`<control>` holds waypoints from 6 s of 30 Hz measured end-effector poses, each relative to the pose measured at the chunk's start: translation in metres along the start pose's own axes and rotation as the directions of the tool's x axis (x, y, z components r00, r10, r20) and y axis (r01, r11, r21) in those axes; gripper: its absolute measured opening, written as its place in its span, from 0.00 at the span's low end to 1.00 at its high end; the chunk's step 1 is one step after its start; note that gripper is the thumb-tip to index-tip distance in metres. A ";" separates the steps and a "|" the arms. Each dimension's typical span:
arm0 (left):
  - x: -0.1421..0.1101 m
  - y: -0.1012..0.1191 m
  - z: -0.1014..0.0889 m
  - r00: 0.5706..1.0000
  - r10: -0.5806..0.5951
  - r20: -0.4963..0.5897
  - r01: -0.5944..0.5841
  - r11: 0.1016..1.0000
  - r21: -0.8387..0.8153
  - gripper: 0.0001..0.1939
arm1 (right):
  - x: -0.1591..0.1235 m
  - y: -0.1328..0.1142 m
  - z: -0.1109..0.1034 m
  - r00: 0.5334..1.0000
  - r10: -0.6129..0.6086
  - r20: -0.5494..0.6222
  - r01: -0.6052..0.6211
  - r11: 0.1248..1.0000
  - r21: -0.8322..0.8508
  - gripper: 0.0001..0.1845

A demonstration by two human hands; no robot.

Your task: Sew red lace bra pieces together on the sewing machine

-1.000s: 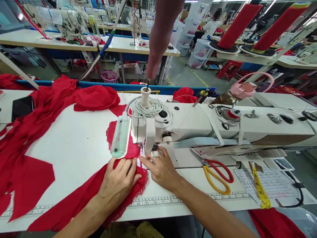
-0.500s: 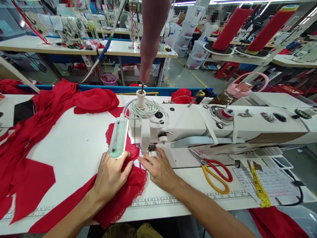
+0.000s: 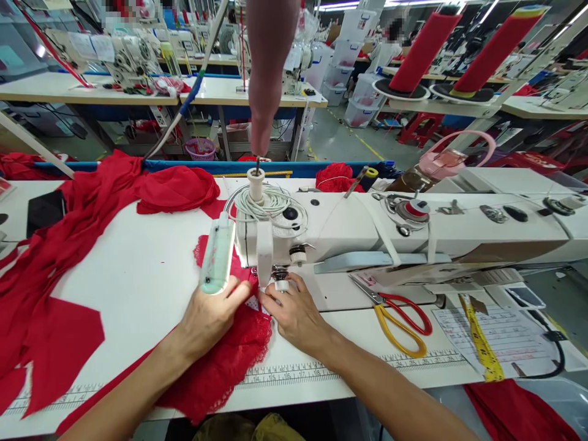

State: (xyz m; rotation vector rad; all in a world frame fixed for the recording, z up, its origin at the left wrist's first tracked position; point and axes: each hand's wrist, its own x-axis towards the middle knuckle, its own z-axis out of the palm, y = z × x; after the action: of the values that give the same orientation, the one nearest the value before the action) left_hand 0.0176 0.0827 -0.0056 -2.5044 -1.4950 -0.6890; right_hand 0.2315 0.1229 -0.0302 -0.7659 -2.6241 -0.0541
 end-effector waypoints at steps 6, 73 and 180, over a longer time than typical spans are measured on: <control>-0.005 0.001 0.006 1.000 0.002 0.001 -0.002 0.999 -0.054 0.08 | 0.000 0.000 -0.002 1.000 -0.007 0.004 0.007 1.000 -0.007 0.25; 0.008 0.004 -0.025 0.946 -0.320 0.046 0.315 0.945 0.093 0.12 | -0.001 0.000 0.000 1.000 0.008 0.009 -0.008 1.000 0.005 0.26; -0.015 0.021 0.011 0.994 0.094 -0.046 -0.092 0.995 0.044 0.13 | 0.002 0.006 0.004 0.992 -0.078 -0.098 0.077 0.997 -0.011 0.21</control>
State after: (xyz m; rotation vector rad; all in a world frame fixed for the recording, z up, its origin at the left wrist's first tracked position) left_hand 0.0326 0.0641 -0.0199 -2.4899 -1.3530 -0.6911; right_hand 0.2312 0.1296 -0.0334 -0.6462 -2.5605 -0.1201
